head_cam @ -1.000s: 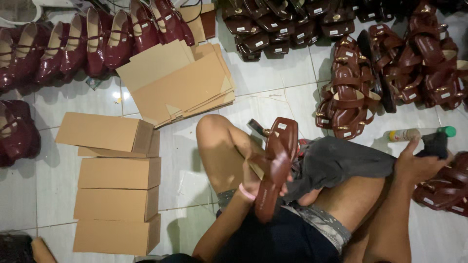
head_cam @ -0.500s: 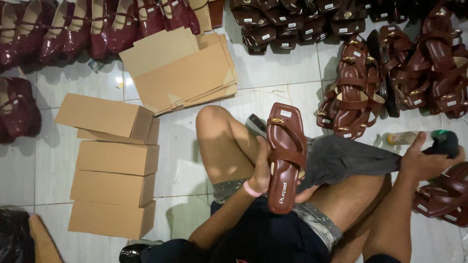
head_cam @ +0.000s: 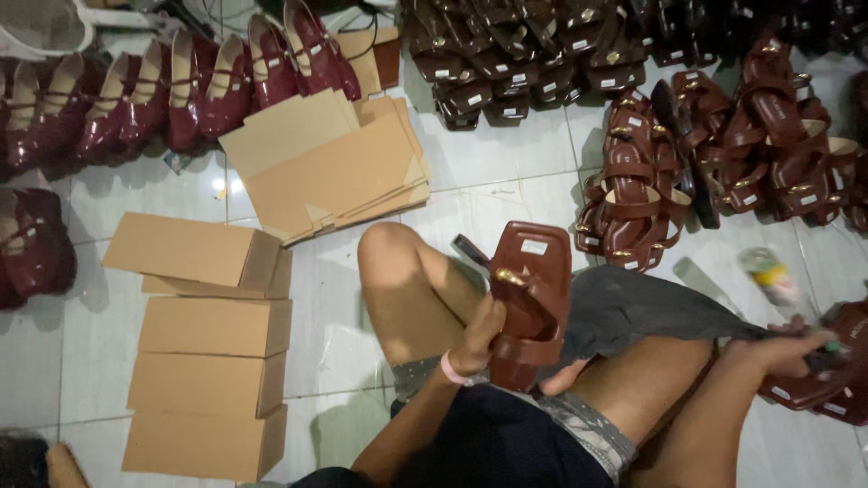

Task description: The person sits on the floor and wipes brown sandals with a dark cloth. They pick up sandals one at a time, wipe the straps and soles, and place them back on the floor among other sandals.

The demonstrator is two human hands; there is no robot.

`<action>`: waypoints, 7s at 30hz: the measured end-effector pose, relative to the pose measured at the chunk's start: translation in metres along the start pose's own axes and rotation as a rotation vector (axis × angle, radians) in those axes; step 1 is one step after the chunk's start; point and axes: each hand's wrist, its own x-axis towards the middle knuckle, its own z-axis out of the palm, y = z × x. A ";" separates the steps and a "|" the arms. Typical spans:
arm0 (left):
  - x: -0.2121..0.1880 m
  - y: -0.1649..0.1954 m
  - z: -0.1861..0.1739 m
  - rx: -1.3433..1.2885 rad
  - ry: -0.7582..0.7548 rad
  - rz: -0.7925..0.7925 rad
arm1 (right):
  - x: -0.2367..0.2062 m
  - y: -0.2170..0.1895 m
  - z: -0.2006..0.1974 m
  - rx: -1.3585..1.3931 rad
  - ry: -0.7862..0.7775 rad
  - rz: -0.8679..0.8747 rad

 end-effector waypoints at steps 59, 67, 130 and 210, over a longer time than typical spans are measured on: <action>-0.139 -0.009 -0.094 1.600 0.369 0.245 | -0.273 0.034 -0.173 -0.822 -1.891 -1.088; -0.164 -0.021 -0.095 1.705 0.447 0.130 | -0.283 0.054 -0.196 -0.948 -2.113 -1.075; -0.168 -0.018 -0.090 1.925 0.313 -0.193 | -0.304 0.040 -0.103 -0.996 -2.751 -1.068; -0.174 -0.027 -0.091 1.836 0.395 -0.144 | -0.264 0.056 -0.161 -0.986 -2.415 -1.016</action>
